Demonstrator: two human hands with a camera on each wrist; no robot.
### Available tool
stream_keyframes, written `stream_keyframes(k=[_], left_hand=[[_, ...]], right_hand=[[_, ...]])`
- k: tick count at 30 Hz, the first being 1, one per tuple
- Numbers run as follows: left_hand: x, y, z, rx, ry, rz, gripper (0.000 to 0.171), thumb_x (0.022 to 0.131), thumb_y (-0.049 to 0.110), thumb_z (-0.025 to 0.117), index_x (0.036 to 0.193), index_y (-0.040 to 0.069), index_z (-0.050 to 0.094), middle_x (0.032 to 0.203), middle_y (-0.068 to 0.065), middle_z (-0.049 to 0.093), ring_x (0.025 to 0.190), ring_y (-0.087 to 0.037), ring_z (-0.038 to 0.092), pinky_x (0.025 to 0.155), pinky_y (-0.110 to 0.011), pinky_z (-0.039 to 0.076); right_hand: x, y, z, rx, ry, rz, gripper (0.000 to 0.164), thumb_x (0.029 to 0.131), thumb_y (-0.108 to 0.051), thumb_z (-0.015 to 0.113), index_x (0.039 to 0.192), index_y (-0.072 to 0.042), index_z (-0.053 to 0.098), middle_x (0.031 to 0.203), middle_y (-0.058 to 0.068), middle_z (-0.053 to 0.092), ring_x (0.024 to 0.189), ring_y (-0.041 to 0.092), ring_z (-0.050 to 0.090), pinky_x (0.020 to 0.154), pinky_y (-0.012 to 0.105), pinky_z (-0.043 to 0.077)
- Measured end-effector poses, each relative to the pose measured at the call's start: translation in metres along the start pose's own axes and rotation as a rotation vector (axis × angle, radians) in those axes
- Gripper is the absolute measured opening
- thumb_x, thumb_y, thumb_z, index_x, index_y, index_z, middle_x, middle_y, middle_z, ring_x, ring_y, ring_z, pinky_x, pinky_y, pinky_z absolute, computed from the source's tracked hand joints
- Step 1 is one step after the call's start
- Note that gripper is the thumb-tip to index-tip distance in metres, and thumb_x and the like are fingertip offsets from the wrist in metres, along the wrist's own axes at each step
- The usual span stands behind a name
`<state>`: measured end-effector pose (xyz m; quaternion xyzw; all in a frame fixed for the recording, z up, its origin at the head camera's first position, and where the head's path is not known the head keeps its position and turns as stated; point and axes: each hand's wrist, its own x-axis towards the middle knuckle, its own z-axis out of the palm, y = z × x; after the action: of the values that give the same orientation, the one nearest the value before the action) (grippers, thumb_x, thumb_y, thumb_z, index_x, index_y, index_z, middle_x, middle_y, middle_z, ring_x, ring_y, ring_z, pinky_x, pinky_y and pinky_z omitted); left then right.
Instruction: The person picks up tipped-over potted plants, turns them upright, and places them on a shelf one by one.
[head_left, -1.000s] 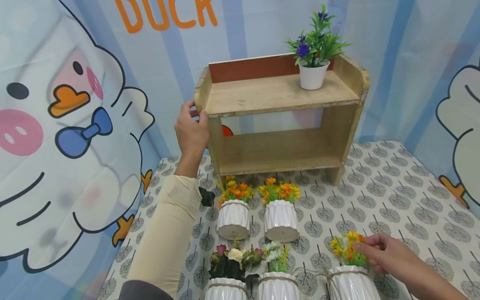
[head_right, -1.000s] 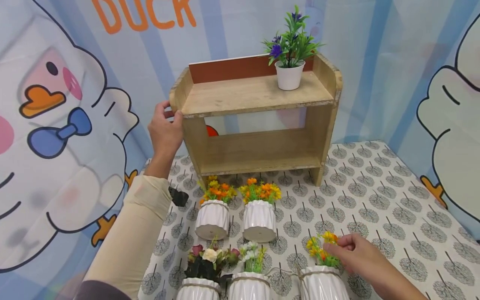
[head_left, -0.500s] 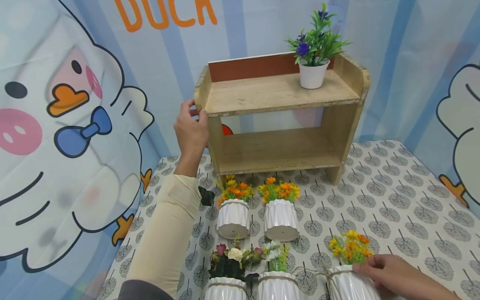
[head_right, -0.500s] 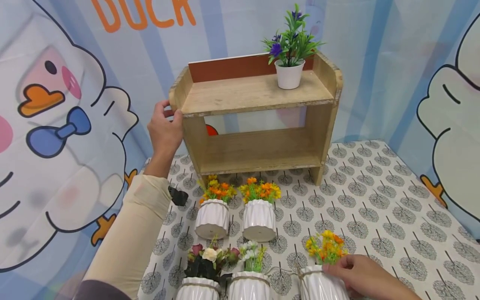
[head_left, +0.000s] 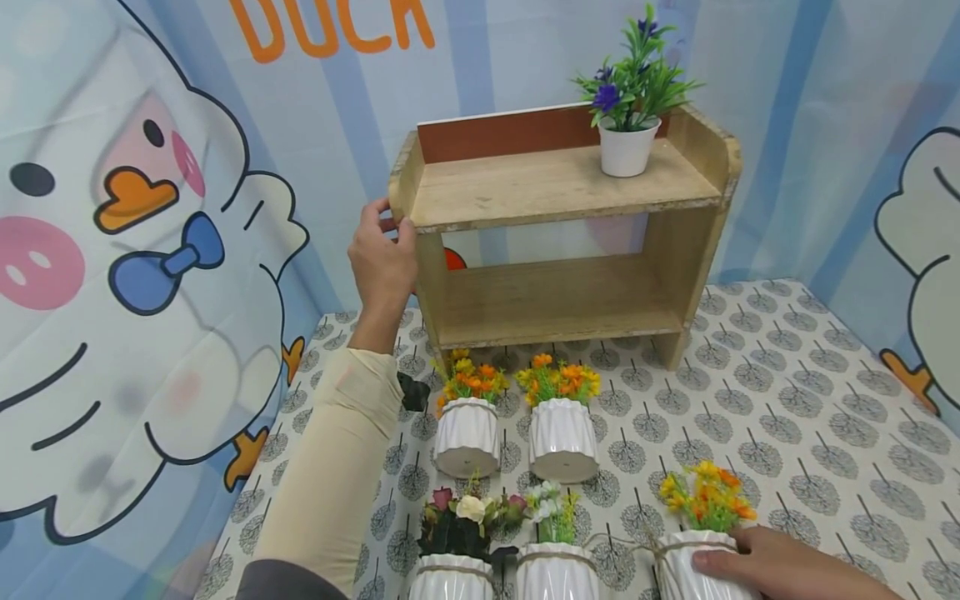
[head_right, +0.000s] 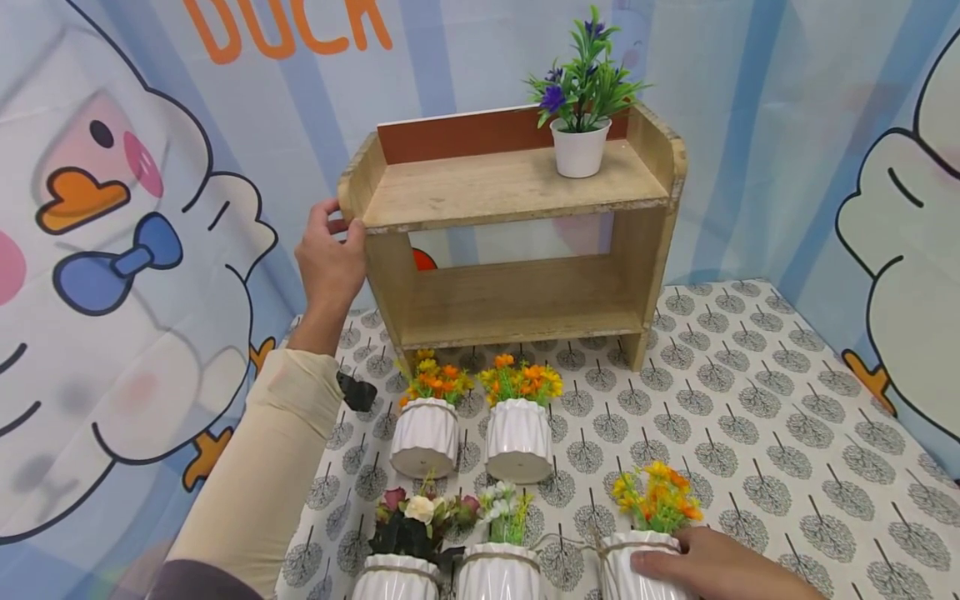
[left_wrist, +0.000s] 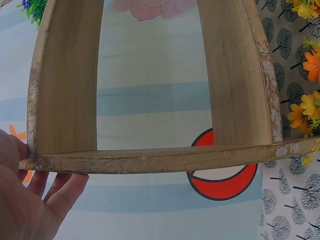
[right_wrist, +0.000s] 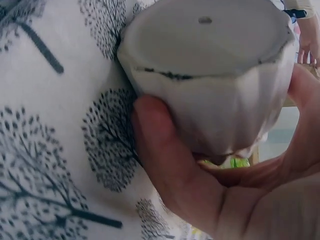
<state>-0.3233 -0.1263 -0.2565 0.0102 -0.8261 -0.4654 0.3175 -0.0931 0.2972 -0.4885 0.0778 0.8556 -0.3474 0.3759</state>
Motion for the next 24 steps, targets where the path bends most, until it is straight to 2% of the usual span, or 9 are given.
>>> stream_keyframes(k=[4, 7, 14, 19, 22, 24], left_hand=[[0.000, -0.001, 0.000, 0.001, -0.001, 0.001, 0.042, 0.102, 0.028, 0.055, 0.141, 0.015, 0.057, 0.122, -0.012, 0.072, 0.099, -0.030, 0.069, 0.083, -0.043, 0.058], [0.000, -0.001, 0.000, 0.002, -0.003, 0.001, 0.042, 0.102, 0.028, 0.054, 0.141, 0.015, 0.056, 0.122, -0.012, 0.071, 0.099, -0.029, 0.068, 0.084, -0.043, 0.058], [0.000, 0.001, 0.000, -0.003, -0.007, 0.002, 0.041, 0.102, 0.028, 0.054, 0.142, 0.016, 0.056, 0.122, -0.011, 0.071, 0.100, -0.029, 0.068, 0.084, -0.043, 0.058], [-0.001, 0.001, 0.000, -0.001, -0.006, -0.001, 0.042, 0.102, 0.029, 0.054, 0.142, 0.016, 0.056, 0.122, -0.011, 0.071, 0.099, -0.029, 0.068, 0.083, -0.043, 0.058], [-0.001, 0.001, 0.000, 0.002, -0.009, -0.007, 0.042, 0.102, 0.028, 0.054, 0.142, 0.016, 0.056, 0.122, -0.011, 0.071, 0.099, -0.029, 0.068, 0.083, -0.043, 0.058], [0.000, 0.001, 0.000, 0.006, -0.010, -0.011, 0.042, 0.102, 0.028, 0.054, 0.143, 0.016, 0.056, 0.122, -0.011, 0.071, 0.100, -0.029, 0.069, 0.083, -0.043, 0.058]], right_hand=[[0.054, 0.051, -0.001, 0.024, 0.015, 0.003, 0.094, 0.090, -0.070, 0.057, 0.133, 0.013, 0.056, 0.122, 0.029, 0.064, 0.111, 0.046, 0.062, 0.092, 0.064, 0.050], [0.065, 0.060, 0.001, -0.022, 0.040, -0.014, 0.096, 0.090, -0.070, 0.057, 0.134, 0.016, 0.054, 0.125, 0.032, 0.062, 0.112, 0.051, 0.060, 0.092, 0.067, 0.048], [0.061, 0.052, 0.004, -0.022, 0.065, -0.025, 0.086, 0.090, -0.066, 0.061, 0.123, 0.013, 0.060, 0.110, 0.020, 0.067, 0.098, 0.038, 0.064, 0.083, 0.058, 0.054], [0.059, 0.050, 0.004, 0.004, 0.065, -0.035, 0.078, 0.091, -0.065, 0.059, 0.117, 0.008, 0.059, 0.103, 0.016, 0.065, 0.091, 0.034, 0.063, 0.076, 0.052, 0.053], [0.050, 0.041, 0.004, 0.016, 0.089, -0.038, 0.076, 0.090, -0.066, 0.060, 0.117, 0.006, 0.059, 0.103, 0.016, 0.065, 0.092, 0.032, 0.062, 0.077, 0.050, 0.052], [0.038, 0.029, 0.003, -0.015, 0.110, -0.039, 0.077, 0.091, -0.064, 0.060, 0.120, 0.008, 0.059, 0.108, 0.018, 0.066, 0.096, 0.033, 0.063, 0.081, 0.051, 0.052]])
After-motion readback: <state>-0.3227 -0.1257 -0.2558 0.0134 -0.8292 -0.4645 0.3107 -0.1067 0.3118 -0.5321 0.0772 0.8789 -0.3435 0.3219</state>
